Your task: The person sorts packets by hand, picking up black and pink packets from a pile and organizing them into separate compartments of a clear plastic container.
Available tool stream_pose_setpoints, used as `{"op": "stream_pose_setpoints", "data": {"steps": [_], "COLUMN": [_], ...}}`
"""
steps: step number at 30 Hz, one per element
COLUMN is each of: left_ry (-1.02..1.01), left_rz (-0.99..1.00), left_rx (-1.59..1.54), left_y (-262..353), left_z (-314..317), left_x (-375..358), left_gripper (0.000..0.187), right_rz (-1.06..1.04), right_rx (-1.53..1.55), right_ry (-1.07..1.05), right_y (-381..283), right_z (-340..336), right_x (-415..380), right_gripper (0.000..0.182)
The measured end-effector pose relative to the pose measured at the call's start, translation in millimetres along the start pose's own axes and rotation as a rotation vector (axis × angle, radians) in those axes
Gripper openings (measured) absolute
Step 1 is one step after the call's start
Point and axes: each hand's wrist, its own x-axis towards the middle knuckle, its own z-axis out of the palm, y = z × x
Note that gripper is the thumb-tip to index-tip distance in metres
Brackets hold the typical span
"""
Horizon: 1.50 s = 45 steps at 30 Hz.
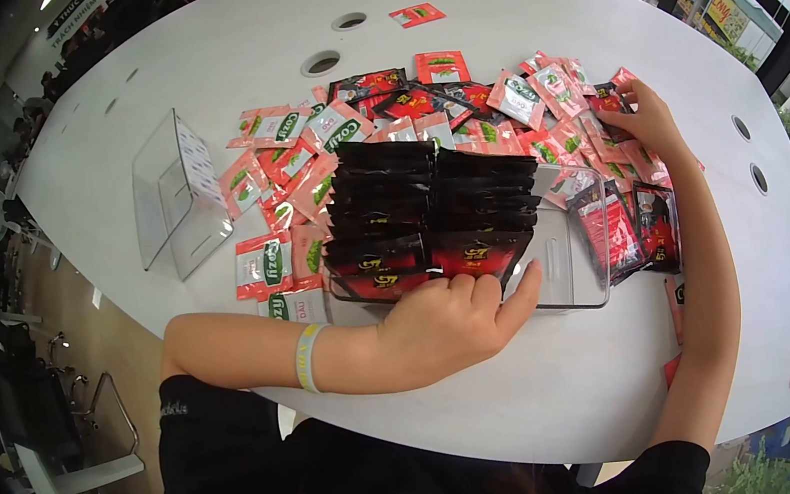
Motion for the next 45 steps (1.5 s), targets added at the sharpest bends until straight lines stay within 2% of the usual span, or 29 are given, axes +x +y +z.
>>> {"op": "stream_pose_setpoints", "data": {"steps": [4, 5, 7, 9, 11, 12, 15, 16, 21, 26, 28, 32, 35, 36, 38, 39, 41, 44, 45], "left_ry": [-0.006, -0.012, -0.012, -0.011, -0.014, -0.015, -0.011, -0.008, 0.013, 0.023, 0.02, 0.009, 0.109, 0.139, 0.035, 0.033, -0.058, -0.035, -0.037], "left_rz": [0.006, 0.008, 0.009, 0.009, 0.007, 0.008, 0.009, 0.007, -0.012, -0.012, -0.006, -0.026, -0.004, 0.001, -0.007, -0.009, -0.068, -0.063, -0.061], "left_rx": [0.005, 0.013, 0.011, 0.01, 0.003, 0.002, 0.008, 0.007, 0.014, 0.026, 0.032, 0.009, 0.029, 0.033, -0.005, -0.007, -0.027, -0.013, -0.013], "left_y": [-0.4, -0.6, -0.7, -0.7, -0.4, -0.4, -0.5, -0.7, -1.0, -1.0, -1.3, 2.2, -0.8, -1.1, -0.8, 0.9, 4.4, 5.3, 5.3], "left_z": [-1.1, -1.5, -1.6, -1.4, -1.5, -1.5, -1.3, -1.5, -0.2, 0.5, -0.6, 0.5, 4.9, 5.4, -2.7, -6.4, -12.9, -16.9, -19.7], "left_x": [-0.1, 0.0, 0.1, 0.2, 0.2, 0.1, 0.5, 0.6, -0.5, -0.8, -0.6, 0.1, -0.3, -1.0, 0.6, 0.7, 0.6, 0.1, 0.3], "left_gripper": [0.045, 0.044, 0.044, 0.044, 0.044, 0.044, 0.044, 0.044, 0.049, 0.05, 0.05, 0.05, 0.05, 0.05, 0.05, 0.05, 0.049, 0.049, 0.049], "right_rz": [0.165, 0.166, 0.091, 0.06, -0.018, -0.012, -0.032, -0.108, -0.253, -0.305, -0.421, -0.566, -0.722, -0.723, -0.804, -0.827, -0.801, -0.752, -0.8], "right_rx": [0.299, 0.3, 0.498, 0.484, 0.562, 0.55, 0.587, 0.698, 0.793, 0.957, 1.09, 0.923, 0.652, 0.653, 0.346, 0.36, 0.322, 0.233, 0.223], "right_ry": [-0.157, -0.156, -0.092, -0.058, 0.03, 0.0, 0.044, 0.065, 0.258, 0.114, -0.061, -0.345, -0.424, -0.419, -0.261, -0.239, -0.262, -0.281, -0.313], "right_y": [-24.2, -25.6, -28.0, -29.5, -30.2, -29.8, -44.3, -49.3, -78.7, -136.2, -164.0, -205.0, -225.5, -228.5, -232.1, -227.8, -223.1, -223.8, -223.4], "right_z": [-14.1, -14.6, -15.3, -14.9, -14.3, -17.9, -23.5, -22.8, -38.1, -65.1, -68.9, -66.4, -55.9, -56.4, -58.4, -57.0, -62.3, -65.4, -63.4], "right_x": [-5.7, -6.1, -4.5, -0.5, 4.4, 6.2, 3.1, 2.2, -2.1, -35.4, -58.9, -102.7, -120.7, -121.9, -124.5, -121.8, -118.1, -117.3, -116.4], "right_gripper": [0.059, 0.059, 0.064, 0.059, 0.049, 0.04, 0.034, 0.028, 0.021, 0.024, 0.023, 0.02, 0.016, 0.016, 0.021, 0.024, 0.024, 0.027, 0.027]}}
